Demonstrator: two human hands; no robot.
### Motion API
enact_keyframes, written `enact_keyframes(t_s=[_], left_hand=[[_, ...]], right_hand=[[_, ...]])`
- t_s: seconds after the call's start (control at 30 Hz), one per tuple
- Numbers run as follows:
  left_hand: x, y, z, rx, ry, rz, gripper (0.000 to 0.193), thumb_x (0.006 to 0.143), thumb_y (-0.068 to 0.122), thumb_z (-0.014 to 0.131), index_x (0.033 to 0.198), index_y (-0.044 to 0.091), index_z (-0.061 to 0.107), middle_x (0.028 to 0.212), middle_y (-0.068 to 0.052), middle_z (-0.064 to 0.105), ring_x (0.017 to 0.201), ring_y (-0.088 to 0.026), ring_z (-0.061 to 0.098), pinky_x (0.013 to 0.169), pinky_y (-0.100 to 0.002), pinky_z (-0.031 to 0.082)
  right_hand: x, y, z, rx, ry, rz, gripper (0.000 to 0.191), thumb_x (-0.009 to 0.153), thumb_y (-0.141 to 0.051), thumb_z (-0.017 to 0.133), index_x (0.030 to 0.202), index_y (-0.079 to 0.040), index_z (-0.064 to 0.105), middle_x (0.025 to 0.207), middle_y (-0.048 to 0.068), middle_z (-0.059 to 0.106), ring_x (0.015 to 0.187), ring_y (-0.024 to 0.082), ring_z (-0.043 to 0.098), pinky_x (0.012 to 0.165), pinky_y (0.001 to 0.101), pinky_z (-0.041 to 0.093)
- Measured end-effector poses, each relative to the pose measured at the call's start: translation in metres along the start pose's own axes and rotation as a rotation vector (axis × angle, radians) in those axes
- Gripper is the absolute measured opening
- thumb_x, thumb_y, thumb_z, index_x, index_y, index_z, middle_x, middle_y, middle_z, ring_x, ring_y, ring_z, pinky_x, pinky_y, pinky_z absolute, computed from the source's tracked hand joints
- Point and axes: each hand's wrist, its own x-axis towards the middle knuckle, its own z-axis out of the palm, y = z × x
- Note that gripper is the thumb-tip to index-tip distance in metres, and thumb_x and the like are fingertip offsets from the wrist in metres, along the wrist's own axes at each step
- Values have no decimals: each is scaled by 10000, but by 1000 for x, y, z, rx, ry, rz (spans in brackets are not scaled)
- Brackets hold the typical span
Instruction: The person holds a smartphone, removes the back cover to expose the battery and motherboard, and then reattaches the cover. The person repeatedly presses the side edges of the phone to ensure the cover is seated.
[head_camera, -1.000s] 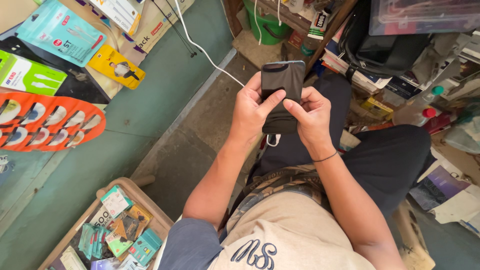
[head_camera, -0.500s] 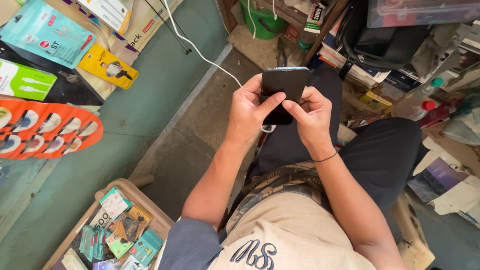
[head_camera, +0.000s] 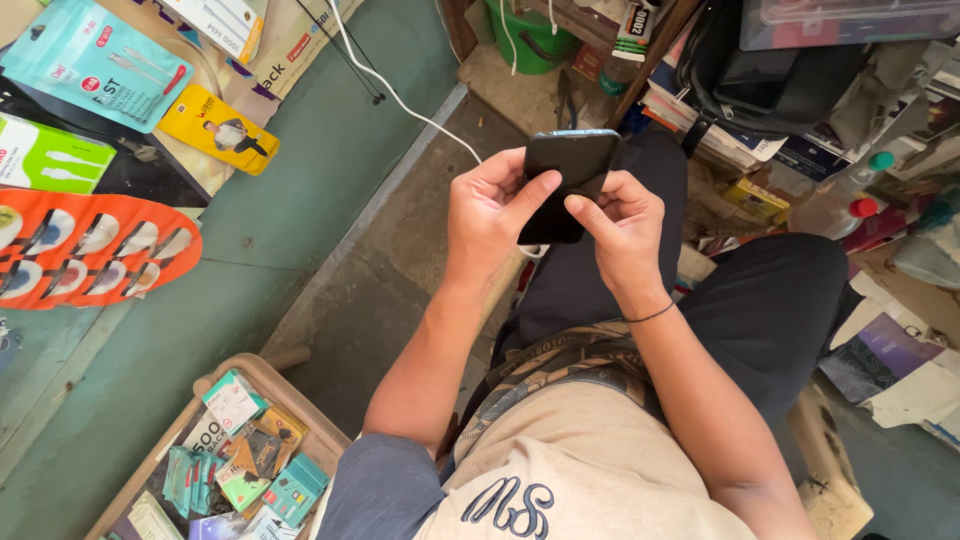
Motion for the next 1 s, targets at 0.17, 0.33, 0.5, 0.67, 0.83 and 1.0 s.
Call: enact_keyframes(t_s=[0.17, 0.33, 0.5, 0.67, 0.83, 1.0], left_hand=[[3, -3, -3, -54, 23, -16, 215, 958, -19, 747, 1165, -64, 712, 1042, -82, 754, 928, -107, 692, 867, -250, 561], [7, -4, -9, -73, 28, -58, 210, 949, -24, 737, 1154, -55, 701, 1056, -80, 751, 945, -104, 696, 880, -251, 569], [9, -4, -12, -76, 16, -60, 190, 945, -36, 729, 1130, -32, 686, 1035, -53, 735, 930, -92, 680, 865, -242, 556], [9, -3, -13, -70, 8, -44, 165, 955, -35, 730, 1110, -14, 676, 1034, -39, 718, 944, -88, 666, 876, -242, 541], [8, 0, -10, -92, 2, -30, 193, 961, -35, 708, 1147, -16, 665, 1085, -55, 721, 1003, -105, 673, 930, -257, 541], [5, 1, -9, -115, 7, -44, 214, 968, -38, 703, 1176, -29, 655, 1106, -94, 736, 1019, -125, 683, 946, -270, 545]], right_hand=[[0, -2, 4, -8, 10, 40, 135, 944, -2, 768, 1060, -2, 698, 973, 32, 737, 838, 56, 649, 790, 199, 532], [2, -3, 9, -14, 20, 75, 108, 949, 3, 761, 1033, -1, 693, 956, 42, 733, 825, 61, 648, 785, 208, 535], [4, -5, 12, 29, 8, 96, 99, 945, 5, 753, 1023, -4, 693, 967, 43, 734, 839, 63, 652, 807, 215, 544], [3, -7, 15, 1, 6, 95, 101, 949, -4, 758, 1018, -13, 685, 952, 31, 724, 826, 54, 640, 789, 208, 538], [2, -9, 17, -117, 32, 37, 116, 949, -9, 774, 1008, -24, 675, 920, 7, 716, 795, 33, 620, 741, 183, 512], [0, -10, 18, -108, 47, 50, 109, 945, -7, 770, 1008, -26, 682, 910, 1, 714, 776, 26, 610, 726, 179, 509]])
